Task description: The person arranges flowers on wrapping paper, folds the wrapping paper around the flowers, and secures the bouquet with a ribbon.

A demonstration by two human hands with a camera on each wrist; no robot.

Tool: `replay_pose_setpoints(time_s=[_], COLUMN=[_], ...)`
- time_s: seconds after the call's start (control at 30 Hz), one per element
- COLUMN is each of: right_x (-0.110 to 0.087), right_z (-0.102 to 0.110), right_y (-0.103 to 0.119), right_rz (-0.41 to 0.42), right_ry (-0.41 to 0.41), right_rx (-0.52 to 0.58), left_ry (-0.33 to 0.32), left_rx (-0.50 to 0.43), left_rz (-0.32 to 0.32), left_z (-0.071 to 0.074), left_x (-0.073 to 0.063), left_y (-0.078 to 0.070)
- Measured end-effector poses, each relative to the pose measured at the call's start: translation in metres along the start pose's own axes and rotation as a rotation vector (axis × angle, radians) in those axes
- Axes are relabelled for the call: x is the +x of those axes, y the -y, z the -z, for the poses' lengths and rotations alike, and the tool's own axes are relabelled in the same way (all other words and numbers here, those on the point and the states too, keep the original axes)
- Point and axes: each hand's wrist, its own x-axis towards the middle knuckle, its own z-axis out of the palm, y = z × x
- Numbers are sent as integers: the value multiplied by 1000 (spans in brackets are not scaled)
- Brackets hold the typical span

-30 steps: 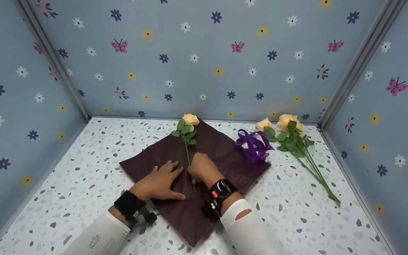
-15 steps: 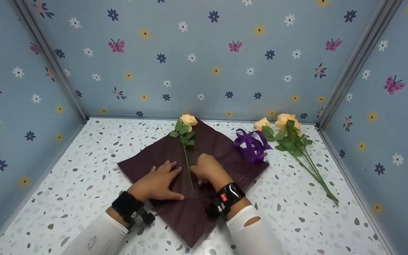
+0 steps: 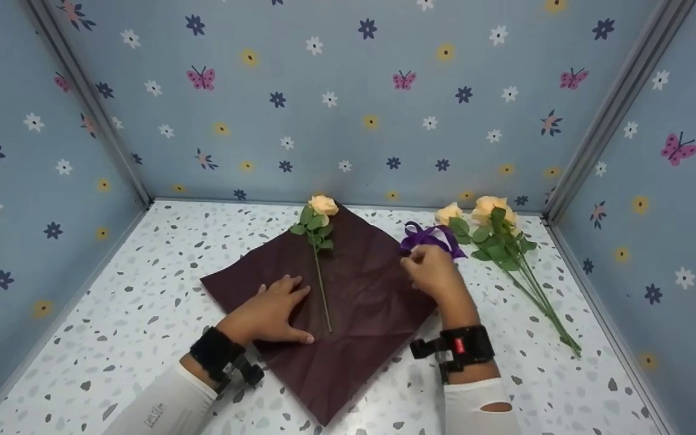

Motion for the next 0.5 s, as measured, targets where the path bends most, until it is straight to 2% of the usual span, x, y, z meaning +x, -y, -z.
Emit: replay_pose_setpoints(time_s=[0.3, 0.5], right_x=[-17, -34], right_z=[61, 100], right_y=[-72, -123], right_rz=[-95, -276], right_ry=[-76, -76], right_rx=[-155, -224], left_ry=[4, 4], left_rx=[-1, -14], left_rz=[-6, -16], left_z=[-1, -3], left_x=[-1, -1], left_y=[-6, -8])
